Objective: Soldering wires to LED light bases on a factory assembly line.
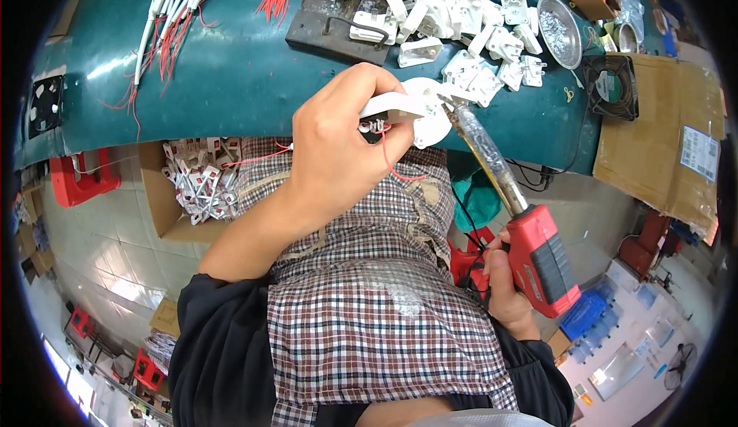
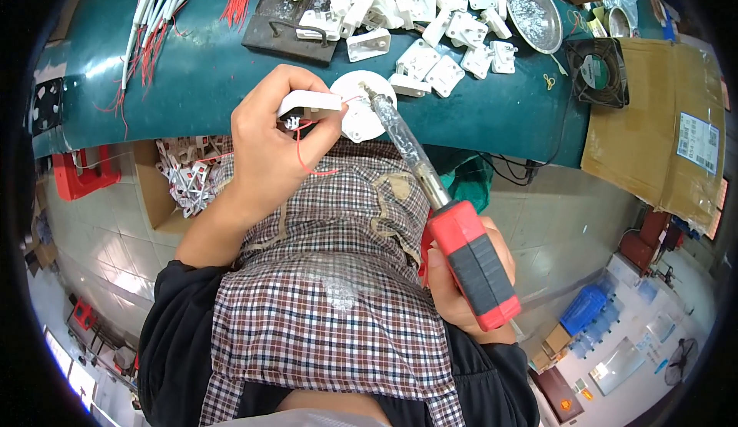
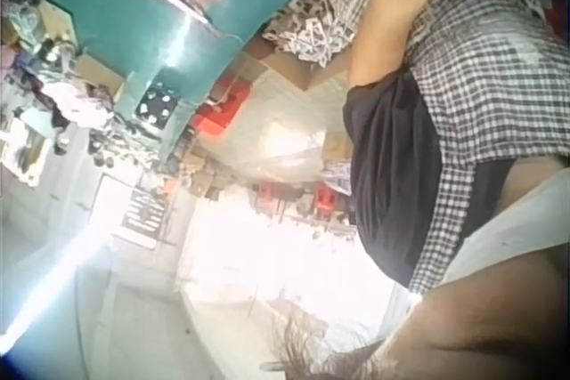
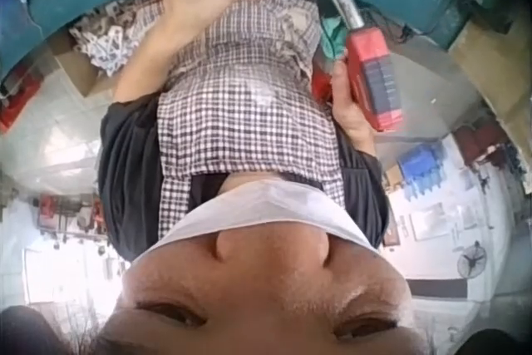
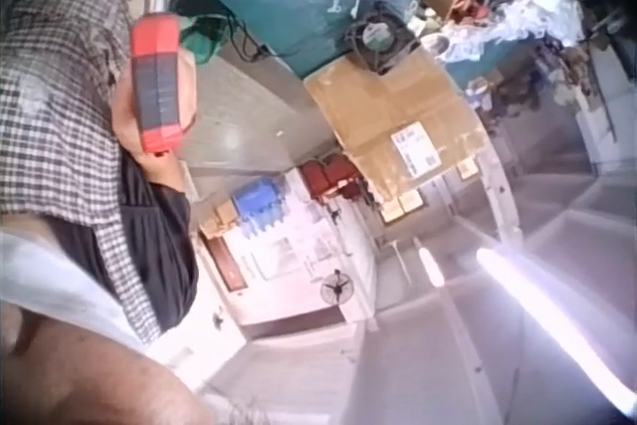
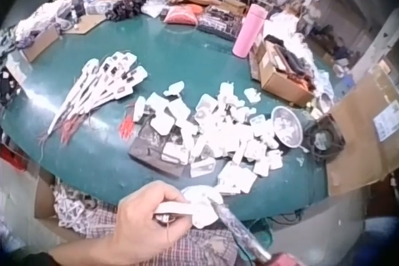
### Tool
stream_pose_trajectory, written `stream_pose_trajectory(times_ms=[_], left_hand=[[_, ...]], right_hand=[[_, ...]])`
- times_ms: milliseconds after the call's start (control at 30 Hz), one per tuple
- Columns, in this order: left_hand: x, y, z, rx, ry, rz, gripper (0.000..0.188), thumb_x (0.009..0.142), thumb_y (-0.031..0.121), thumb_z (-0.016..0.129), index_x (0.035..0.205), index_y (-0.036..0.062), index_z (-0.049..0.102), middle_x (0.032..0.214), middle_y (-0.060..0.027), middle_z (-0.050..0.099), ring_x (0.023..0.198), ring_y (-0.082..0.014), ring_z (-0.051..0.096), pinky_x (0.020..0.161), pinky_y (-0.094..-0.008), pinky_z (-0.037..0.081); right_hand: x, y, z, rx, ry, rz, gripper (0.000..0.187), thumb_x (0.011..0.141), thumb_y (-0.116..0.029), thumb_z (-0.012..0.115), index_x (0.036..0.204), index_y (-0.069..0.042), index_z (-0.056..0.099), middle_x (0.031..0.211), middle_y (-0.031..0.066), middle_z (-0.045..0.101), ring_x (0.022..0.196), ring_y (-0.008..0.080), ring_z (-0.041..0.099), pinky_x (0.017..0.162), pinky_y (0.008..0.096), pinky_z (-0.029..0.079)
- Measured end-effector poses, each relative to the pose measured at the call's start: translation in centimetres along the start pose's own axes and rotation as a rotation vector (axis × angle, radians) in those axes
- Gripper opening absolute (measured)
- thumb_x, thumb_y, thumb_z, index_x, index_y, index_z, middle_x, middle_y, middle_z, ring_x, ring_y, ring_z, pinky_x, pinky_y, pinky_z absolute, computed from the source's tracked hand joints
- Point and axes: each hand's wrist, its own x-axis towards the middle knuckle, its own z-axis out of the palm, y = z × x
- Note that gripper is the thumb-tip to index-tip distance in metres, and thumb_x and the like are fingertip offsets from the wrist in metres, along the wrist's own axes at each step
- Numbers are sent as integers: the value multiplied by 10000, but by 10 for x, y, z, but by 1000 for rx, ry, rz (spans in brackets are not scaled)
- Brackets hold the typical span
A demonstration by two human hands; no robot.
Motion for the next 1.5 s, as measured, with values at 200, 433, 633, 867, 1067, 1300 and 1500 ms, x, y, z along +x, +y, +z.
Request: stream_pose_trajectory(times_ms=[200, 433, 633, 867, 1067, 1300, 1500], left_hand=[[-1, -3, 0, -1, 10, 20, 207, 747, -7, 777, 879, 28, 622, 808, -61, 663, 698, -178, 638, 623, -296, 502], [-1, -4, -2, -18, 3, 43, 197, 773, 7, 797, 885, 21, 636, 804, -41, 659, 663, -100, 604, 603, -255, 480], [0, -3, -3, -9, 11, 72, 198, 765, 16, 803, 884, 25, 645, 812, -44, 665, 691, -110, 625, 625, -256, 493], [1, -3, -4, -23, -16, 38, 194, 762, 16, 796, 883, 21, 645, 813, -44, 667, 703, -109, 631, 632, -254, 497], [2, -2, -4, -30, -25, 26, 183, 767, 10, 785, 878, 17, 641, 797, -39, 662, 690, -98, 618, 625, -249, 490], [2, -3, -5, -32, -44, 15, 179, 774, 7, 783, 882, 17, 641, 794, -34, 660, 681, -90, 603, 617, -243, 481], [3, -3, -6, -37, -50, 14, 174, 776, 3, 781, 880, 17, 642, 799, -34, 659, 697, -93, 602, 632, -245, 484]], right_hand=[[0, 7, 7, -37, -21, -44, 192, 801, 30, 725, 985, -5, 681, 897, 121, 647, 736, 294, 657, 626, 367, 524], [-1, 5, 8, -23, -19, -23, 171, 818, 24, 709, 984, -1, 681, 890, 131, 642, 740, 291, 659, 634, 364, 524], [1, 4, 8, -22, -39, -20, 157, 828, 16, 701, 984, 6, 681, 891, 138, 643, 736, 298, 654, 636, 368, 519], [1, -1, 10, -26, -22, 28, 150, 835, 17, 695, 985, 13, 683, 891, 149, 644, 738, 303, 653, 645, 371, 520], [0, -3, 9, -40, -30, 38, 140, 837, 7, 704, 975, 14, 679, 878, 151, 640, 732, 308, 651, 640, 371, 522], [0, -7, 5, -89, -61, 45, 142, 836, 2, 711, 973, 12, 675, 873, 150, 637, 725, 305, 649, 634, 368, 520], [-10, -8, 0, -88, -23, 78, 156, 866, -40, 710, 1012, 9, 685, 914, 159, 674, 788, 309, 680, 701, 375, 541]])
